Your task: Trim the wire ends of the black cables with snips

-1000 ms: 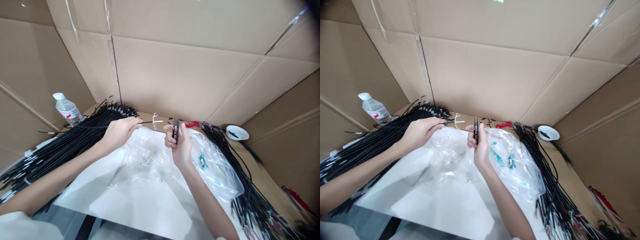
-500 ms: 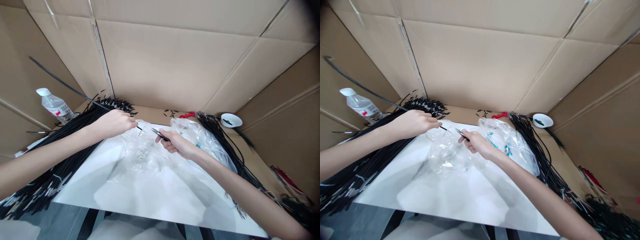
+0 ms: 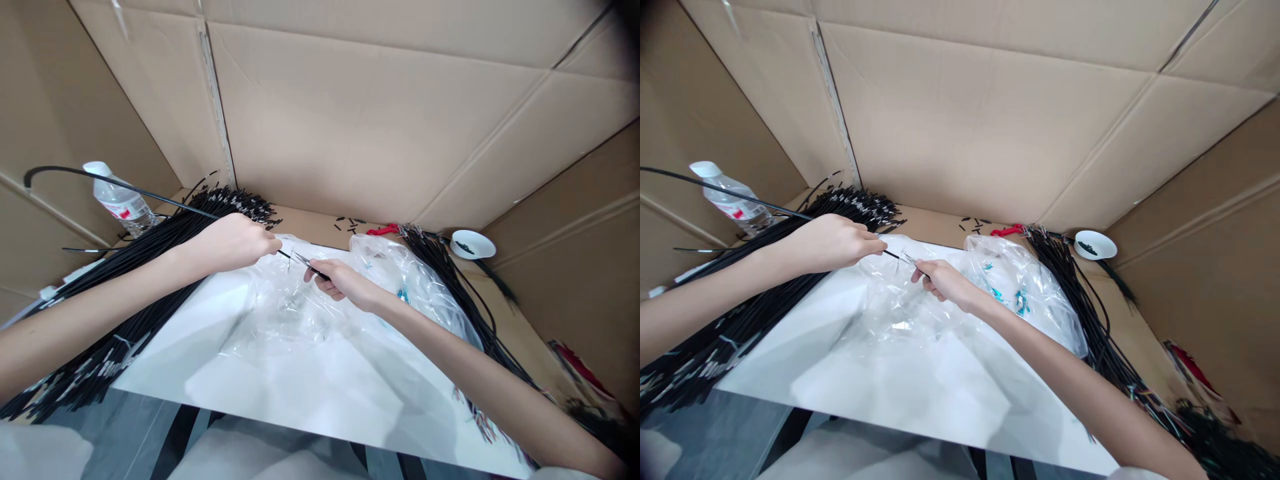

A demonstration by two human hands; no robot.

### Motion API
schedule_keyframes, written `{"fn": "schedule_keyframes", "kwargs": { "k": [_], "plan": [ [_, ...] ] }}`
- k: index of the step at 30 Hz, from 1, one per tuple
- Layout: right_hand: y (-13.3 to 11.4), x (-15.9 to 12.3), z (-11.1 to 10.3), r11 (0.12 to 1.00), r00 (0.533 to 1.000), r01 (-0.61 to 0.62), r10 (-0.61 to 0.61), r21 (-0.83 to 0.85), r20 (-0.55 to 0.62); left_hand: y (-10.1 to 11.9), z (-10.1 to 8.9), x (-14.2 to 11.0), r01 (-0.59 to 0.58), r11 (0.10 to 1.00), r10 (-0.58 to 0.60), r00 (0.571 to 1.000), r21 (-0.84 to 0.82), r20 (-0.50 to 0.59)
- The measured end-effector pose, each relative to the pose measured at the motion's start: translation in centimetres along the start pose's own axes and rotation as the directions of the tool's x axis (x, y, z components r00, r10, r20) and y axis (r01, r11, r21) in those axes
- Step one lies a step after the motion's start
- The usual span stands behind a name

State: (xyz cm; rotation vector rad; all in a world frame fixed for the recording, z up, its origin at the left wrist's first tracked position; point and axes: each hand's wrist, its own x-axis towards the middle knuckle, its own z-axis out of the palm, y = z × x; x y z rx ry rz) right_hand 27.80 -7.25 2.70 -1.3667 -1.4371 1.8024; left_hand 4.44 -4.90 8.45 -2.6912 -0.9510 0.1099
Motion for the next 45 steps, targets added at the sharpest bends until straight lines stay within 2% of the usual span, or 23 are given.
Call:
{"fn": "schedule_keyframes", "kwargs": {
  "k": [5,12,19,25,28,32,39,45],
  "plan": [
    [-0.2,0.0,0.4,0.998,0.999,0.012,-0.011,-0.059,0.030,0.2,-0.3,0.0,-0.068,0.996,0.068,0.998,0.058,-0.002],
    [0.0,0.2,0.4,0.996,0.997,-0.034,0.028,0.079,0.079,0.8,-0.4,-0.2,-0.161,0.972,0.180,0.978,0.170,-0.107],
    [0.1,0.2,1.0,0.983,0.993,-0.078,0.063,0.165,0.098,0.7,0.0,-0.3,-0.134,0.975,0.152,0.984,0.179,-0.093],
    [0.4,0.8,0.8,0.977,0.994,-0.092,0.079,0.195,0.074,0.8,0.8,-0.2,-0.108,0.980,0.137,0.975,0.165,-0.173],
    [0.6,1.0,0.6,0.974,0.994,-0.099,0.087,0.205,0.069,0.8,0.8,0.0,-0.107,0.980,0.131,0.982,0.169,-0.139],
    [0.7,1.2,0.2,0.972,0.992,-0.106,0.089,0.210,0.089,0.6,0.7,0.3,-0.108,0.990,0.117,0.988,0.092,-0.105],
    [0.0,1.3,-0.6,0.949,0.964,-0.242,0.212,0.201,0.163,0.5,1.1,1.0,-0.128,0.988,0.143,0.972,0.088,-0.187],
    [0.4,2.1,-1.2,0.929,0.953,-0.265,0.212,0.258,0.216,0.2,1.4,1.2,-0.195,0.972,0.221,0.949,0.133,-0.225]
  ]
}}
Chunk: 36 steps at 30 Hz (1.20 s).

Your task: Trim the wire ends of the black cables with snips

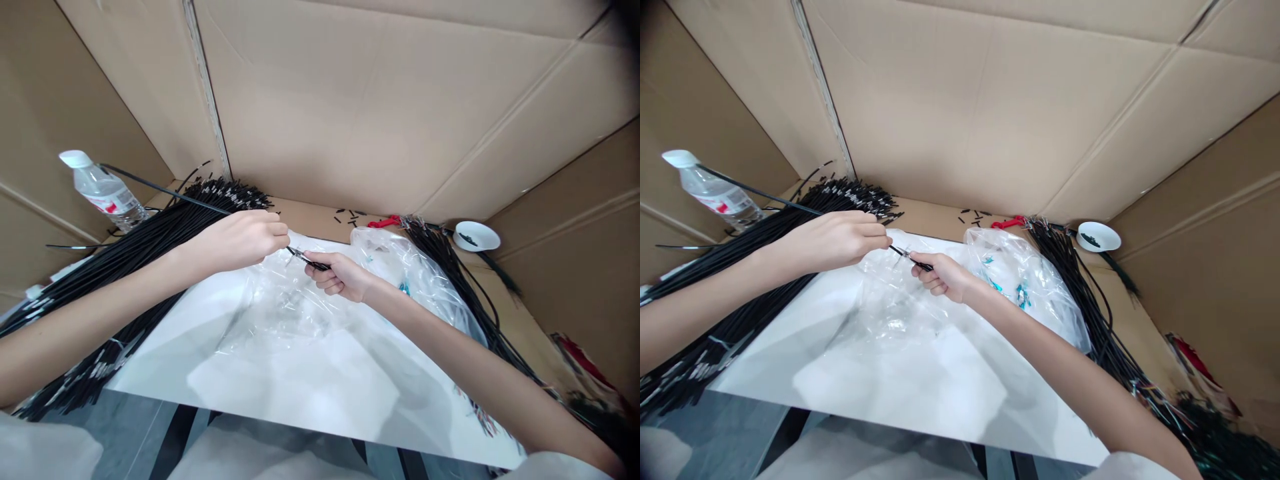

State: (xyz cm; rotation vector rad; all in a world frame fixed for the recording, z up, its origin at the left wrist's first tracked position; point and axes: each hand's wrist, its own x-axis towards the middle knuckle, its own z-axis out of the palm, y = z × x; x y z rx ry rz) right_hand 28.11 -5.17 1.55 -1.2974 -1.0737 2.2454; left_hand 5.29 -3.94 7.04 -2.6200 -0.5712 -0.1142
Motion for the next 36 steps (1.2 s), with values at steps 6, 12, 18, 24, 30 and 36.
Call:
{"fn": "schedule_keyframes", "kwargs": {
  "k": [6,12,18,24,30,36],
  "plan": [
    [0.7,1.1,-0.4,0.997,0.995,-0.061,0.056,0.054,0.080,0.0,0.7,-0.2,-0.059,0.998,0.062,0.995,0.036,-0.084],
    [0.5,1.1,-0.1,0.992,0.993,-0.106,0.103,0.063,0.057,0.2,1.2,-0.4,-0.052,0.998,0.056,0.992,0.037,-0.117],
    [0.5,1.4,0.3,0.986,0.991,-0.131,0.129,0.099,0.028,0.4,1.7,-0.4,-0.043,0.999,0.046,0.995,0.032,-0.089],
    [1.2,1.7,0.6,0.987,0.995,-0.098,0.099,0.126,-0.009,0.6,2.5,-0.8,-0.056,0.997,0.060,0.995,0.052,-0.080],
    [1.3,1.5,0.7,0.980,0.989,-0.146,0.149,0.137,-0.011,0.6,3.3,-1.1,-0.081,0.996,0.086,0.989,0.043,-0.123],
    [1.5,1.7,0.6,0.970,0.984,-0.175,0.178,0.167,-0.004,0.6,3.8,-1.3,-0.113,0.993,0.116,0.984,0.032,-0.137]
  ]
}}
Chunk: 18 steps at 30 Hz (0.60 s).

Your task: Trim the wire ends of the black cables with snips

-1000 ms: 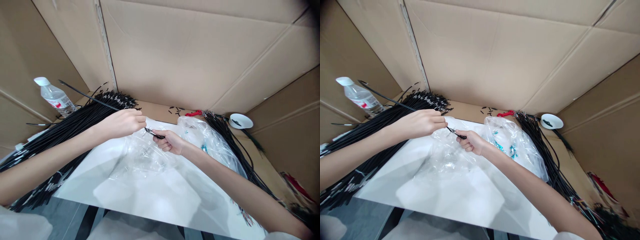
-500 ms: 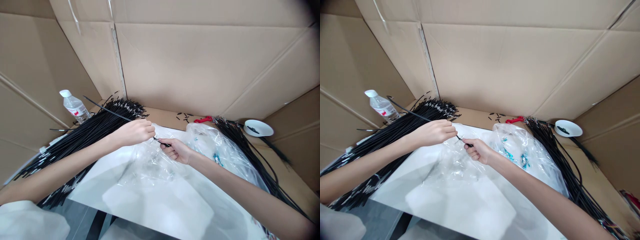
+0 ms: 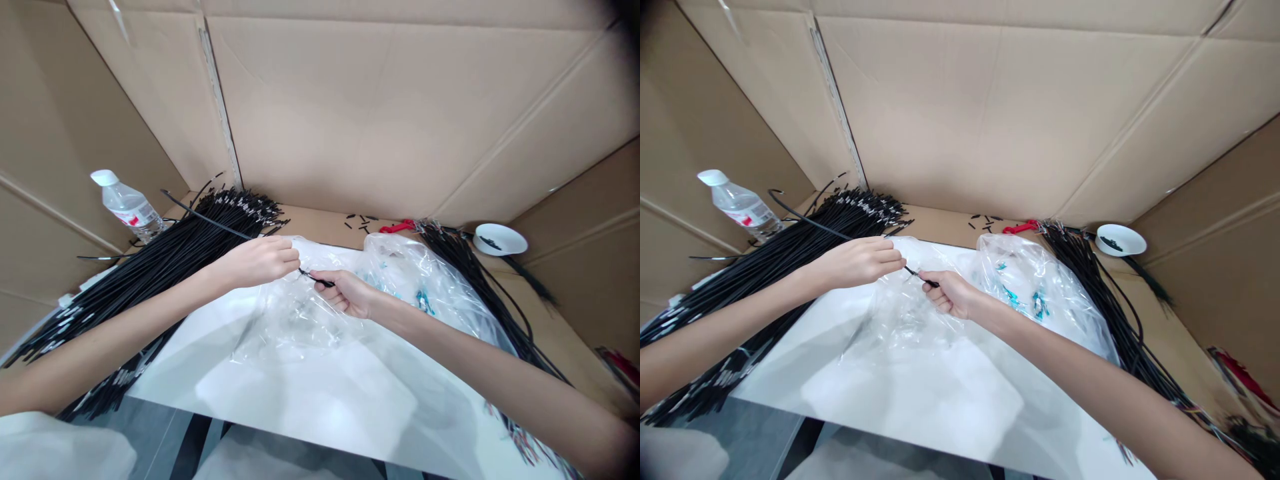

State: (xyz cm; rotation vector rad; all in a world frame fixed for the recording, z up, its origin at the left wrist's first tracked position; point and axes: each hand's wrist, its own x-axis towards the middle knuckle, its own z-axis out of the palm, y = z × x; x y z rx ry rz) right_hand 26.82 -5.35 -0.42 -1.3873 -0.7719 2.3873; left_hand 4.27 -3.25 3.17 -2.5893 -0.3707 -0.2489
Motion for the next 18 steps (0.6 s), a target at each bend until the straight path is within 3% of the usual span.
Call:
{"fn": "schedule_keyframes", "kwargs": {
  "k": [10,18],
  "plan": [
    [0.48,-0.03,0.45,0.999,1.000,-0.014,0.015,0.039,-0.014,0.01,0.36,-0.50,-0.017,1.000,0.017,1.000,0.006,-0.003],
    [0.64,-0.38,0.80,0.998,1.000,0.020,-0.019,0.059,-0.024,0.16,0.23,-0.51,-0.020,1.000,0.020,0.998,-0.003,-0.066]
  ]
}}
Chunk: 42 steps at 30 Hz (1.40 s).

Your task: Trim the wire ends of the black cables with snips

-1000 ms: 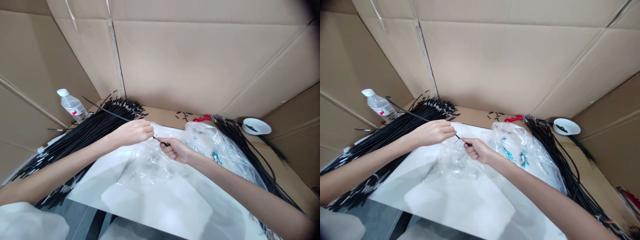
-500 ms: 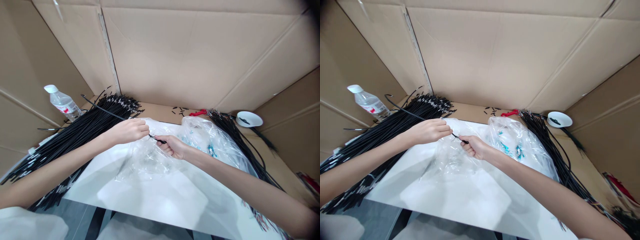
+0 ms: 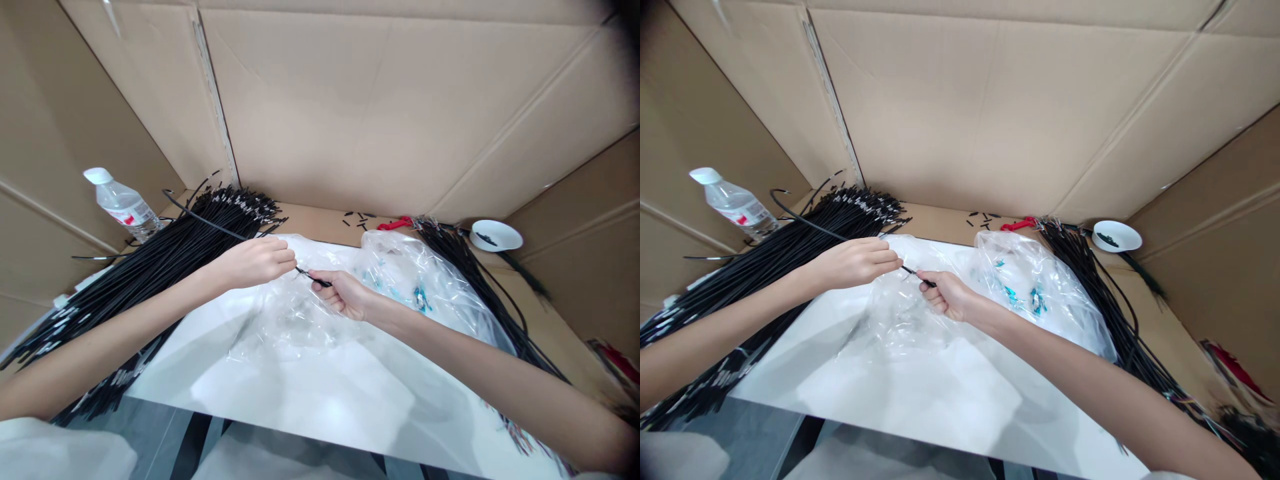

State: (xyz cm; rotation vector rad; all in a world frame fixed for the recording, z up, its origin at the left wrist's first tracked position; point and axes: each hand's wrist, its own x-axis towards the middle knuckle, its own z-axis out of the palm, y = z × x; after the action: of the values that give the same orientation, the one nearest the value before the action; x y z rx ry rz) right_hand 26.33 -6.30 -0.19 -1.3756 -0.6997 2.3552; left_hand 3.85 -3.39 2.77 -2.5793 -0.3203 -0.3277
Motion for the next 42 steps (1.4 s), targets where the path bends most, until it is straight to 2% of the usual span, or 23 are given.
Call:
{"fn": "schedule_keyframes", "kwargs": {
  "k": [8,18,31,42],
  "plan": [
    [0.2,-0.3,0.4,1.000,1.000,0.021,-0.021,-0.002,-0.012,0.1,0.1,-0.4,0.043,0.999,-0.043,0.999,0.022,0.004],
    [0.2,0.2,0.0,1.000,1.000,-0.001,0.001,-0.030,-0.006,0.0,0.0,-0.4,-0.004,1.000,0.004,0.998,-0.001,0.056],
    [0.6,1.0,-0.2,0.996,0.997,0.068,-0.070,-0.059,-0.029,-0.1,0.0,-0.4,-0.032,0.999,0.032,0.999,-0.028,0.001],
    [0.5,0.2,-0.3,0.992,0.997,0.049,-0.057,-0.117,-0.061,-0.6,0.3,-0.2,-0.067,0.997,0.066,0.997,-0.036,-0.029]
  ]
}}
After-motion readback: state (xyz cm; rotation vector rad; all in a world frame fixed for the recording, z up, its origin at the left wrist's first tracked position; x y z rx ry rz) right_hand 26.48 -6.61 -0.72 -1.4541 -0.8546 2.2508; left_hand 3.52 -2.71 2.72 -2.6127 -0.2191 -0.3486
